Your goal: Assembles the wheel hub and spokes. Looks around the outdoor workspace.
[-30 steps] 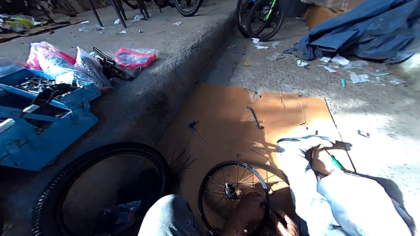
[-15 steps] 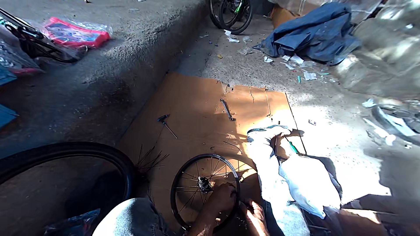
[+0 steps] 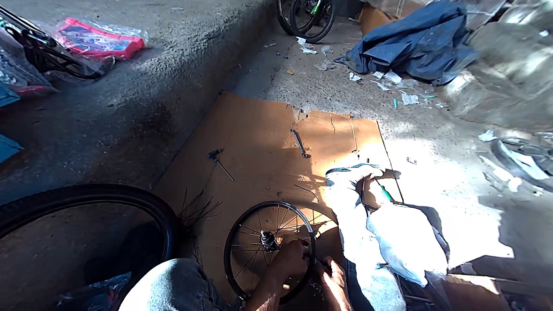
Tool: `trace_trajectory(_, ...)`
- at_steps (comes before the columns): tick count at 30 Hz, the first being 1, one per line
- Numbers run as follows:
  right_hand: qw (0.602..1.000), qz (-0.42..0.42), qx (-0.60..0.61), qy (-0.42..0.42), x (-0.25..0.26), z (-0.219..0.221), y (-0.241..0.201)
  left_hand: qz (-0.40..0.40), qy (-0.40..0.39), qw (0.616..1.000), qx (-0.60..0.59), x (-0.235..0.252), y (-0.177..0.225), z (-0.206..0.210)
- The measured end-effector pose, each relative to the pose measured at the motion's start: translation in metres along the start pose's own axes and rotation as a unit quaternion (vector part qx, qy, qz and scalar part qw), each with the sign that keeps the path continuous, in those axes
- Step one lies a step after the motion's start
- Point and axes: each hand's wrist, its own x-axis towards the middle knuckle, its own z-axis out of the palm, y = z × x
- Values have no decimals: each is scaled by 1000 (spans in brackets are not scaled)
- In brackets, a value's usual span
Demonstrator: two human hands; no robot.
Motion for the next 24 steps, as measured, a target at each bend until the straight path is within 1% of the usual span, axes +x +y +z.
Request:
trace_trajectory(3,1000,6,23,12,2,2,-2,-7,-1,1000,24,1,1,1)
trace_trajectory(5,998,12,59,11,4,4,-1,-7,1,1000,22,0,2,1)
trace_trajectory(8,997,7,75,12,10,6,3,4,7,1000,9,1,0,2)
trace_trajectory(13,997,20,72,2,4,4,0,4,26,1000,-2,3,-2,3)
trace_trajectory(16,997,18,70,-12,1,0,0,-1,29,1000,-5,3,-1,3)
trace_trajectory(20,997,40,64,-15,3,0,-3,-4,27,1000,-12,3,-1,2)
trace_trajectory(24,999,14,42,6,9,3,-3,-1,23,1000,-12,3,-1,2)
